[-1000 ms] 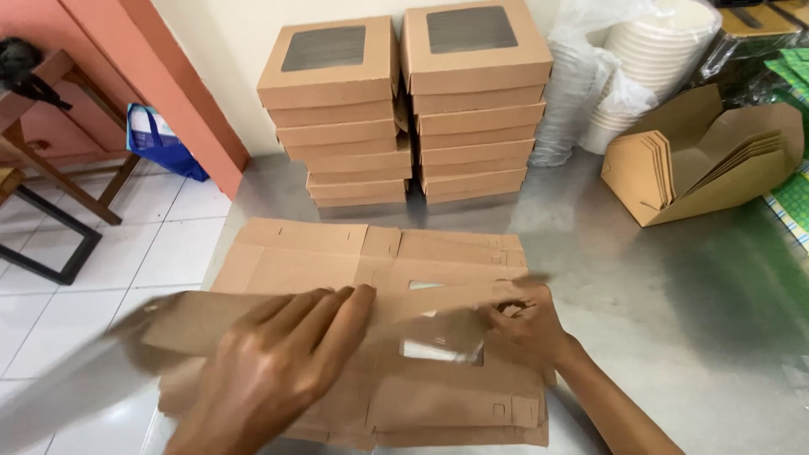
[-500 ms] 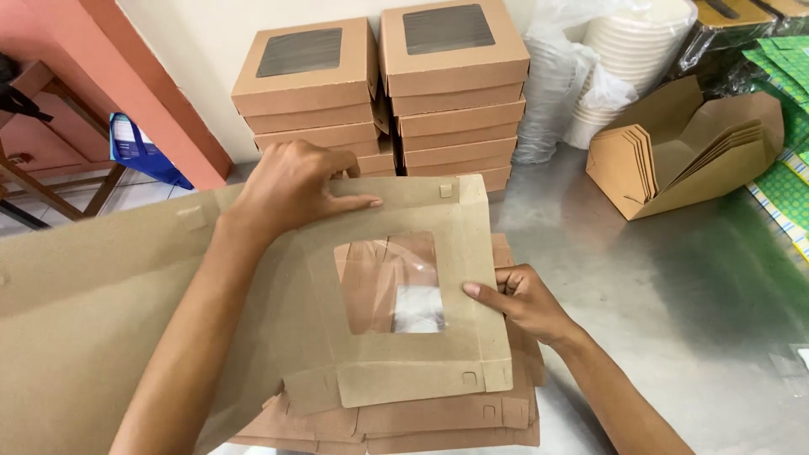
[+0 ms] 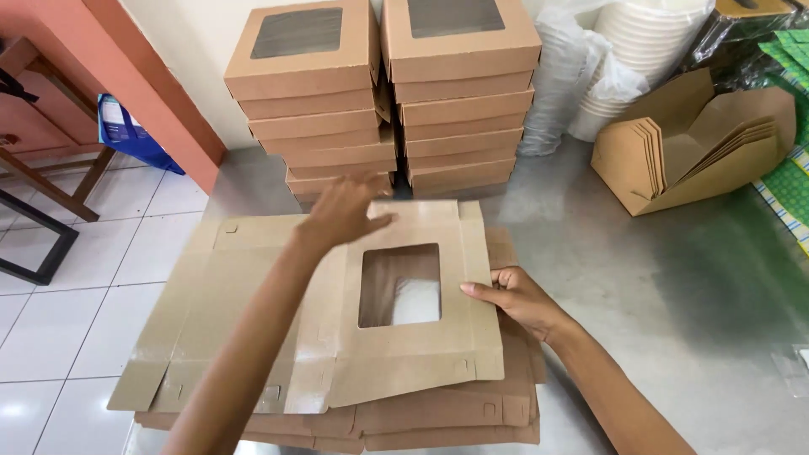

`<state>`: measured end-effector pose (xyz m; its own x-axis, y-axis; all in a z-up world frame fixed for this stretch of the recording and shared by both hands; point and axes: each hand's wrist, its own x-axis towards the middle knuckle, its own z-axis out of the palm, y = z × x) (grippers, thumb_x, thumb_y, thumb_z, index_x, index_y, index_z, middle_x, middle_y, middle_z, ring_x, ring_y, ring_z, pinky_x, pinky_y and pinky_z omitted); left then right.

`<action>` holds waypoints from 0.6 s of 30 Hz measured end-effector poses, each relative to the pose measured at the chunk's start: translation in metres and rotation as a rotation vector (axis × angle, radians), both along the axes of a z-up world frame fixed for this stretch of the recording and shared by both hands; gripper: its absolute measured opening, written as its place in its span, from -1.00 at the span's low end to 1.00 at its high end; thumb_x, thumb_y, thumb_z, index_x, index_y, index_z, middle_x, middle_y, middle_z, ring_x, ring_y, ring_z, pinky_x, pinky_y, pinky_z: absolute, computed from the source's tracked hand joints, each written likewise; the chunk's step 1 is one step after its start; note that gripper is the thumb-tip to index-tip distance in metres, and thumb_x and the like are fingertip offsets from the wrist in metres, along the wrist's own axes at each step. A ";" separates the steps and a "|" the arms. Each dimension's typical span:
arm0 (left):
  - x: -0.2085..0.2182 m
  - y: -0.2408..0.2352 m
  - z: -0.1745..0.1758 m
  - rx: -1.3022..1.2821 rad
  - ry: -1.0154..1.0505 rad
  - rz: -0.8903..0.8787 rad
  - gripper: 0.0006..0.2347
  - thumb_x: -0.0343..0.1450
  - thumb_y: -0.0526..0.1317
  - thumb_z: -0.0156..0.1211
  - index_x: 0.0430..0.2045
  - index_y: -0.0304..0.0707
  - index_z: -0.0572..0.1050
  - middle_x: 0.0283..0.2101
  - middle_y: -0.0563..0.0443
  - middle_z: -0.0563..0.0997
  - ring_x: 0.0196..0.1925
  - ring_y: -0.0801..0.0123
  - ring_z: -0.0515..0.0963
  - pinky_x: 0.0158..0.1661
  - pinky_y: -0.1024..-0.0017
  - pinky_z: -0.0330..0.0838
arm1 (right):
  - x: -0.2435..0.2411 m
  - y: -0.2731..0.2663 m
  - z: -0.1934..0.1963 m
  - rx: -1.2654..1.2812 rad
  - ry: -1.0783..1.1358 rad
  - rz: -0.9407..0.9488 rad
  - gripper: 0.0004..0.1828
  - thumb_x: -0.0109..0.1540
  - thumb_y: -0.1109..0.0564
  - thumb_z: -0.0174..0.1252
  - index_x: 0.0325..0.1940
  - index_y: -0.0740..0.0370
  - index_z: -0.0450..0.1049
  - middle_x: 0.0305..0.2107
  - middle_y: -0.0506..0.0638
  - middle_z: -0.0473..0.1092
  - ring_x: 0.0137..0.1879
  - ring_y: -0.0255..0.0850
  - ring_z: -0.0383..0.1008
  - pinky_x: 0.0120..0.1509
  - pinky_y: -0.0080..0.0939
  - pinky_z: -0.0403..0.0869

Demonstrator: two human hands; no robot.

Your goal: The person folds flat cardboard sheets into boxes by pressing along creases and tucking flaps. They handle multiple sheets one at a time on a metal table, stacking the finished boxes nearby.

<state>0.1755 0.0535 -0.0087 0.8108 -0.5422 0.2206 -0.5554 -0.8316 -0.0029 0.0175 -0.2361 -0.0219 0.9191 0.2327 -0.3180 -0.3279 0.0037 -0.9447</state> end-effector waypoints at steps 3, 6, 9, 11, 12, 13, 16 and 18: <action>-0.036 -0.022 -0.015 -0.091 0.160 -0.020 -0.55 0.33 0.07 0.34 0.02 -0.15 0.53 0.10 -0.15 0.60 0.11 -0.10 0.62 0.19 -0.04 0.39 | 0.001 0.002 0.003 -0.092 0.015 0.048 -0.70 0.20 0.17 0.31 -0.20 0.56 0.62 -0.48 0.22 0.58 -0.44 -0.15 0.58 -0.30 -0.21 0.54; -0.059 -0.033 -0.075 -0.285 0.211 -0.261 -0.60 0.32 0.01 0.38 0.00 -0.08 0.54 0.06 -0.12 0.59 0.20 -0.03 0.55 0.24 0.07 0.38 | 0.007 -0.002 -0.023 -0.214 -0.013 0.081 -0.72 0.21 0.14 0.30 -0.18 0.47 0.67 -0.43 0.11 0.61 -0.38 -0.24 0.58 -0.23 -0.25 0.55; -0.127 -0.055 -0.047 -0.413 0.327 -0.352 -0.67 0.33 -0.02 0.41 -0.12 -0.15 0.58 -0.04 -0.10 0.63 0.08 0.05 0.61 0.12 0.07 0.44 | 0.011 0.000 -0.031 -0.265 -0.040 0.090 -0.73 0.22 0.17 0.25 -0.18 0.50 0.61 -0.55 0.14 0.56 -0.57 -0.21 0.49 -0.53 -0.31 0.40; -0.157 -0.062 -0.029 -0.466 0.347 -0.395 -0.58 0.29 0.08 0.39 -0.11 -0.17 0.57 -0.03 -0.12 0.63 0.05 0.02 0.61 0.09 0.01 0.46 | 0.007 0.012 -0.006 -0.331 -0.064 0.085 -0.74 0.23 0.16 0.24 -0.10 0.42 0.56 -0.56 0.18 0.57 -0.63 -0.18 0.47 -0.61 -0.32 0.38; -0.170 -0.066 -0.020 -0.514 0.357 -0.442 -0.49 0.24 0.18 0.37 -0.10 -0.19 0.57 -0.02 -0.14 0.62 0.01 -0.01 0.61 0.05 -0.04 0.48 | 0.007 0.018 0.006 -0.395 -0.098 0.078 -0.74 0.25 0.15 0.22 -0.02 0.35 0.51 -0.56 0.22 0.57 -0.70 -0.15 0.46 -0.69 -0.32 0.36; -0.177 -0.067 -0.030 -0.515 0.358 -0.439 -0.49 0.24 0.18 0.37 -0.10 -0.19 0.57 -0.02 -0.14 0.62 0.01 -0.01 0.61 0.05 -0.04 0.48 | 0.005 0.015 -0.007 -0.394 -0.097 0.080 -0.74 0.25 0.15 0.22 -0.02 0.35 0.51 -0.56 0.22 0.57 -0.70 -0.15 0.46 -0.69 -0.32 0.36; -0.190 -0.070 -0.049 -0.522 0.255 -0.446 -0.34 0.21 0.35 0.20 -0.04 -0.22 0.55 0.12 -0.07 0.55 0.18 0.11 0.50 0.23 0.00 0.27 | 0.002 0.008 -0.030 -0.741 -0.165 0.111 -0.14 0.26 -0.21 0.15 0.52 0.15 0.00 -0.72 -0.10 0.15 -0.61 -0.30 0.10 -0.50 -0.19 0.09; -0.194 -0.071 -0.053 -0.584 0.114 -0.455 -0.35 0.18 0.32 0.29 -0.09 -0.25 0.56 0.05 -0.09 0.57 0.12 0.10 0.54 0.13 0.08 0.34 | 0.001 0.008 -0.029 -0.805 -0.202 0.128 -0.03 0.25 -0.20 0.18 0.58 0.14 -0.12 -0.75 -0.11 0.12 -0.62 -0.30 0.09 -0.51 -0.18 0.11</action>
<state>-0.0184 -0.0177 -0.0616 0.5695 -0.6498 0.5035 -0.8153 -0.3684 0.4467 0.0189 -0.2278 -0.0513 0.9581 0.1118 -0.2639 -0.1039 -0.7227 -0.6833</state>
